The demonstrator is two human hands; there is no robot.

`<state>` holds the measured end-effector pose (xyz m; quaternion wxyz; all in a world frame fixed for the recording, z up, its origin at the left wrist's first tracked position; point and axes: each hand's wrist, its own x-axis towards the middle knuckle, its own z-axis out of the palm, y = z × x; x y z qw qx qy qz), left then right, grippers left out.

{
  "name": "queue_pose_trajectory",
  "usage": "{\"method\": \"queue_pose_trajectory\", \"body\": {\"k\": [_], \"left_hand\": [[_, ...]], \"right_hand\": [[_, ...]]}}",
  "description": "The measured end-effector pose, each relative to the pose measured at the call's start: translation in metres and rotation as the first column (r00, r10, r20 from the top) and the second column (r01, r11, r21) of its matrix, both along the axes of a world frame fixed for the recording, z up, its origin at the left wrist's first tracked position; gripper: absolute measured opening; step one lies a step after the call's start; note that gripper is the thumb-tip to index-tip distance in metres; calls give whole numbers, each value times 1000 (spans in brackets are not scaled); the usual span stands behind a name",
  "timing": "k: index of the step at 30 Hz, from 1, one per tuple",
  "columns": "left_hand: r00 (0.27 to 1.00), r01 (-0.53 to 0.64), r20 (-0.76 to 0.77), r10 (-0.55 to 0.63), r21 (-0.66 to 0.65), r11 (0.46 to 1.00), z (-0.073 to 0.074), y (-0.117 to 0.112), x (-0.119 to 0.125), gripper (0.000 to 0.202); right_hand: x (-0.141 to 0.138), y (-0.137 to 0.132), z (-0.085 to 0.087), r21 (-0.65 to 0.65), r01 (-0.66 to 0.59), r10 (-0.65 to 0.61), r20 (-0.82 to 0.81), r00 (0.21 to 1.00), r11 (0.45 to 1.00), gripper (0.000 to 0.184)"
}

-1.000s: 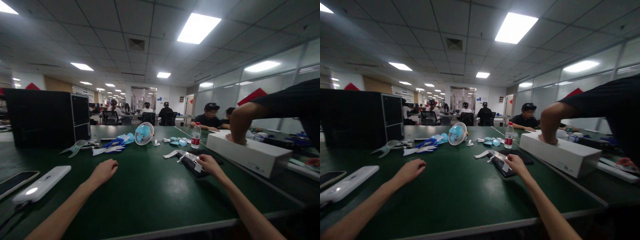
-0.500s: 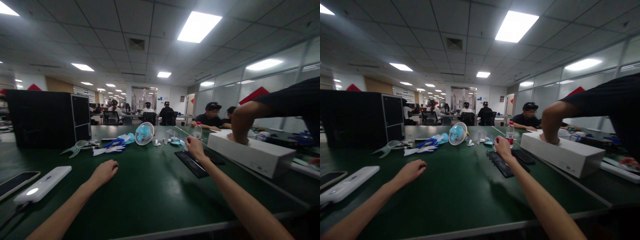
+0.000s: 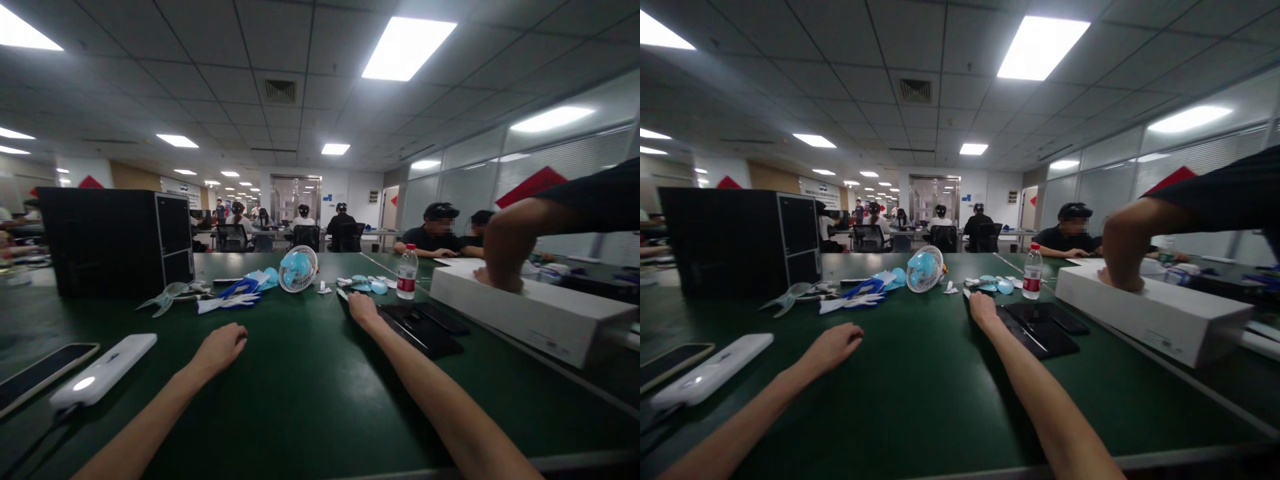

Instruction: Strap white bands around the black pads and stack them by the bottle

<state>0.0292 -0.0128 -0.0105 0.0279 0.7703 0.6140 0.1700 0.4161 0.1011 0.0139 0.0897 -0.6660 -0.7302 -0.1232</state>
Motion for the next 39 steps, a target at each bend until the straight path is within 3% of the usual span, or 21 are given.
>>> {"method": "queue_pose_trajectory", "body": {"k": [6, 11, 16, 19, 26, 39], "left_hand": [[1000, -3, 10, 3, 2, 1000, 0, -1, 0, 34], [1000, 8, 11, -8, 7, 1000, -1, -1, 0, 35], [1000, 11, 29, -11, -15, 1000, -2, -2, 1, 36], [1000, 8, 24, -7, -35, 999, 0, -3, 4, 36], [1000, 3, -28, -3, -20, 1000, 5, -9, 9, 36], [1000, -3, 10, 4, -75, 997, 12, -16, 13, 38]], "right_hand": [[10, -1, 3, 30, 17, -16, -14, 1000, 999, 28], [58, -20, 24, 54, 117, -114, -41, 993, 992, 26], [122, -44, 30, -99, 322, -331, -92, 939, 941, 26], [143, -51, 28, -203, 356, -386, -135, 913, 912, 29], [146, -47, 19, -172, 356, -381, -148, 913, 919, 32], [155, -43, 10, -128, 415, -433, -179, 884, 901, 31]]}}
